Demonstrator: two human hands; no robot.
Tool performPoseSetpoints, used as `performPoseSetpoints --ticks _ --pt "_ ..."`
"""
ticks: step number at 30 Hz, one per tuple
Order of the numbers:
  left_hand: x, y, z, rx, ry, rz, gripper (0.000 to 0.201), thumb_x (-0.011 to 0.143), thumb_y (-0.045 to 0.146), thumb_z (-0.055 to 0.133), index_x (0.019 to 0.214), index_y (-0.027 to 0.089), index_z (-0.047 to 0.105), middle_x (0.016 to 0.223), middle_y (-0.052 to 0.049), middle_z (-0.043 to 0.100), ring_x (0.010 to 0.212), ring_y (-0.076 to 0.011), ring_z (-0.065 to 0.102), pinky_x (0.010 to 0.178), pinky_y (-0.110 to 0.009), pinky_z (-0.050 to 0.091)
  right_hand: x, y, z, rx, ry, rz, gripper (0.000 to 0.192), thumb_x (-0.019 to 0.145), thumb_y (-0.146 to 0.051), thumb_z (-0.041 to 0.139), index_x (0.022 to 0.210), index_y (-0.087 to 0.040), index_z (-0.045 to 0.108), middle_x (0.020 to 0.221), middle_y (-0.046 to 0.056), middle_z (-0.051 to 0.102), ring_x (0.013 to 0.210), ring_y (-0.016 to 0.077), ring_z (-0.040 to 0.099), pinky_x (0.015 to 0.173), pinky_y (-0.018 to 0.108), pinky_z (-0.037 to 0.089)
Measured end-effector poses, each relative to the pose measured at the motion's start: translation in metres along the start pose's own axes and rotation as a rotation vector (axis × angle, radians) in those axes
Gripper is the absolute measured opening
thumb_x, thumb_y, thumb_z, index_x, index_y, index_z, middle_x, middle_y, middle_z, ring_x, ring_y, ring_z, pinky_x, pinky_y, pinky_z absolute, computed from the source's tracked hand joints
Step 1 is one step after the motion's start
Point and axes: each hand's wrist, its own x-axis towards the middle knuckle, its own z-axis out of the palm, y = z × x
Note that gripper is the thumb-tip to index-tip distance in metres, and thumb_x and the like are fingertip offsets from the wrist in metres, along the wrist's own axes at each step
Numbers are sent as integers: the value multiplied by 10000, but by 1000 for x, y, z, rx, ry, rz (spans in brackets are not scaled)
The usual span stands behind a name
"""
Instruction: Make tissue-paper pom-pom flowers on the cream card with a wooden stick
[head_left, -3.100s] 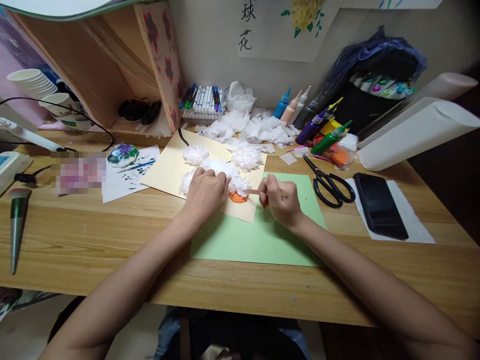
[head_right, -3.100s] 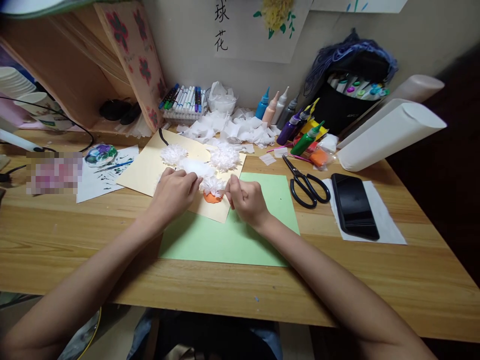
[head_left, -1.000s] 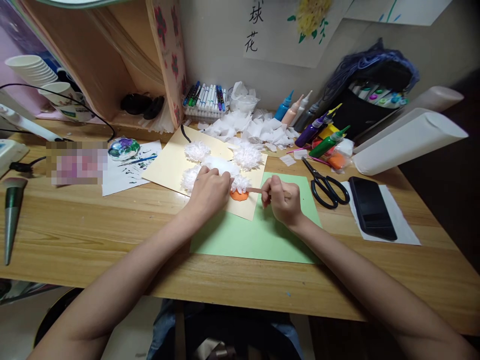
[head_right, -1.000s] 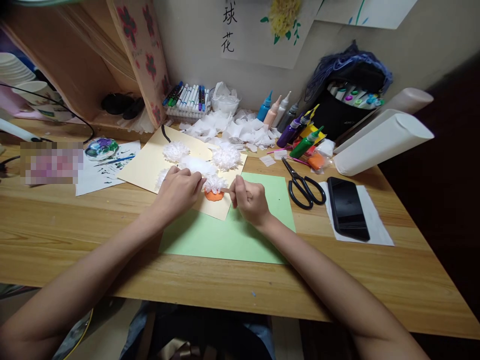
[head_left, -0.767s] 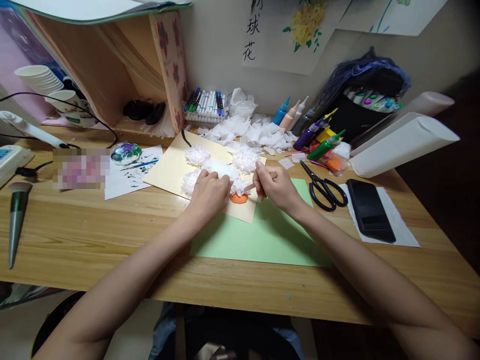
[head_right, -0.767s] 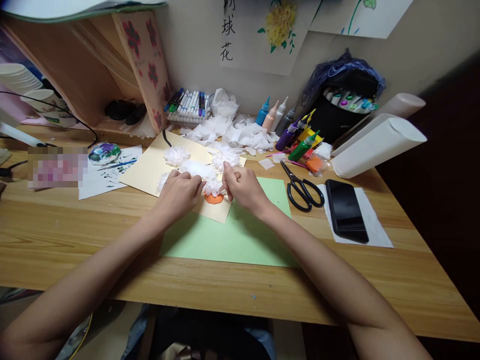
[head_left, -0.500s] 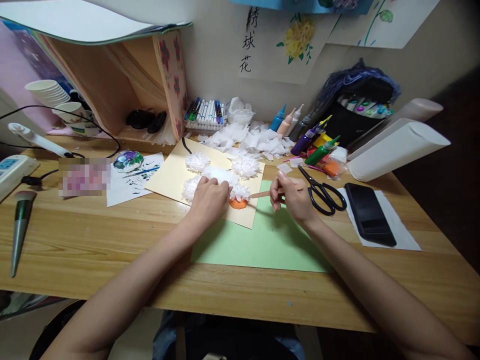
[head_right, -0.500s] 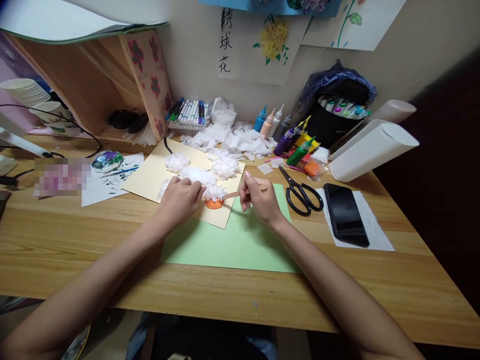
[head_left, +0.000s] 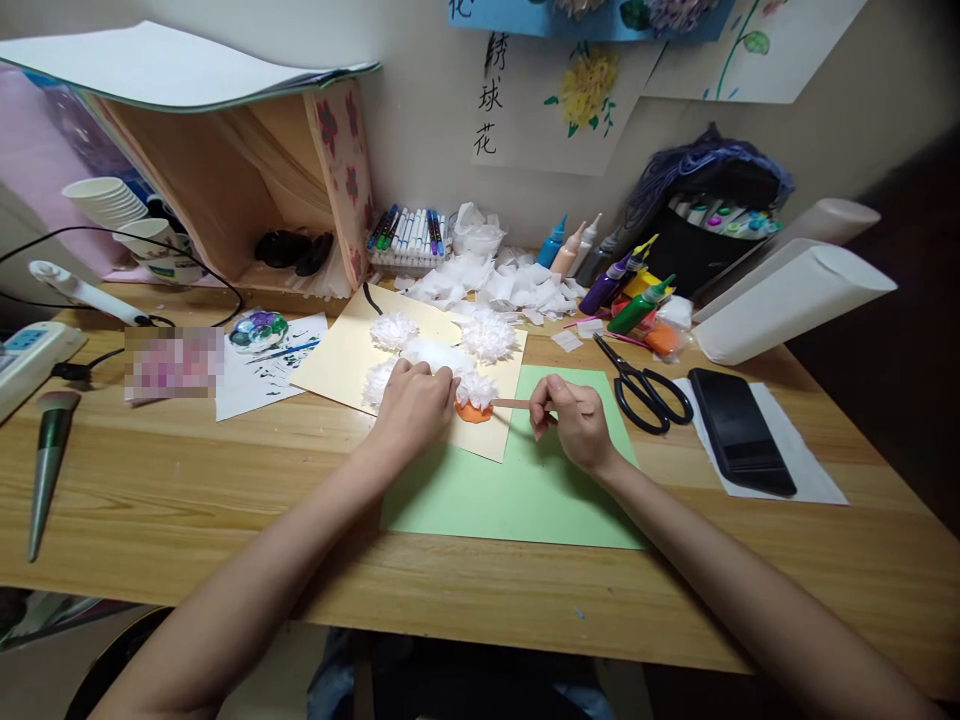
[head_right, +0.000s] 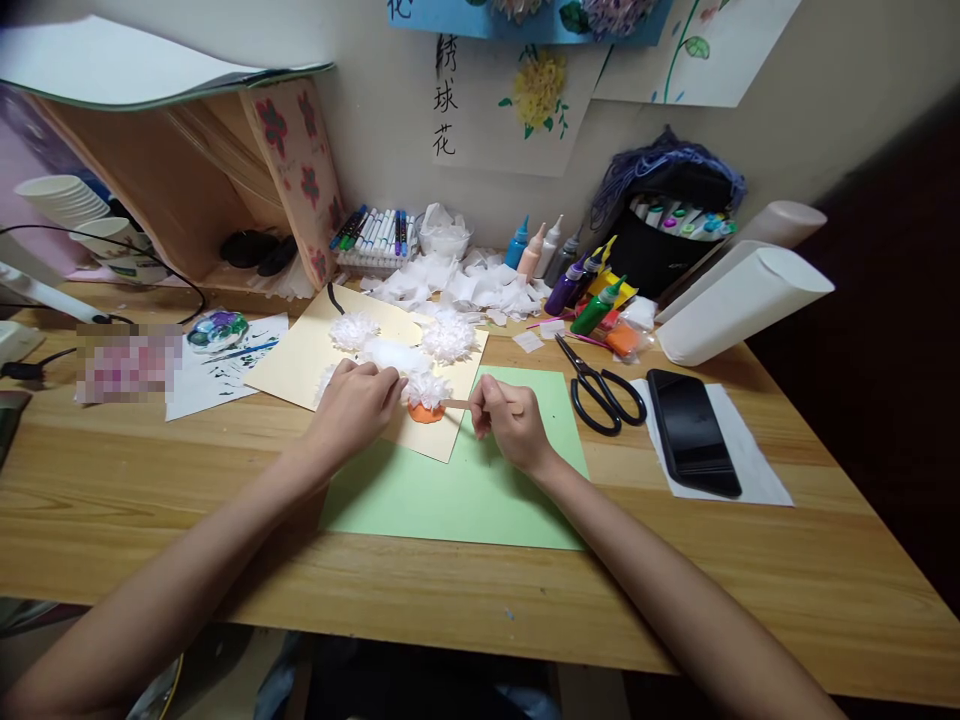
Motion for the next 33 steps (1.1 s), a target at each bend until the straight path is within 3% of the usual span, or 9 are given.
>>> performPoseSetpoints --ticks 8,14,17,22,25,29,33 --pt "0 0 1 -6 8 3 359 948 252 344 808 131 651 705 -126 650 707 -233 600 700 -357 333 11 -7 8 -321 -115 -195 546 959 -447 279 496 -204 435 421 -14 476 405 99 451 502 262 368" --pt "-2 1 4 -28 46 23 342 940 245 360 817 126 656 710 -139 655 725 -253 604 704 -371 328 24 -28 15 -437 -233 -169 578 942 -520 269 470 -209 393 399 -25 422 409 98 424 507 261 337" --pt "-2 2 5 -20 52 28 343 939 237 359 809 125 656 695 -137 648 714 -249 599 700 -369 324 21 -27 10 -332 -227 -94 575 920 -554 322 486 -197 441 430 -17 472 433 97 463 507 247 358" --pt "-1 3 4 4 32 30 363 940 227 342 792 126 658 687 -137 645 694 -238 588 687 -363 319 14 -10 0 72 -33 160 545 868 -627 378 568 -188 496 424 -12 518 388 101 483 410 225 330" --pt "-1 3 4 3 31 30 359 937 224 347 790 125 659 687 -136 646 690 -237 587 686 -360 319 9 -3 -1 156 26 192 531 883 -595 386 554 -188 478 409 -9 517 375 96 470 391 216 315" --pt "-1 4 4 -4 40 31 349 935 219 352 791 125 656 686 -136 648 690 -239 589 687 -358 319 -3 0 -2 40 21 86 473 922 -490 386 576 -189 502 448 -8 527 419 106 491 430 233 343" --pt "-1 3 5 -7 46 34 352 937 222 348 786 127 652 688 -135 649 689 -239 588 687 -358 318 -12 -2 -4 -267 -110 -224 494 948 -410 329 534 -200 500 488 9 534 466 119 478 511 271 367"
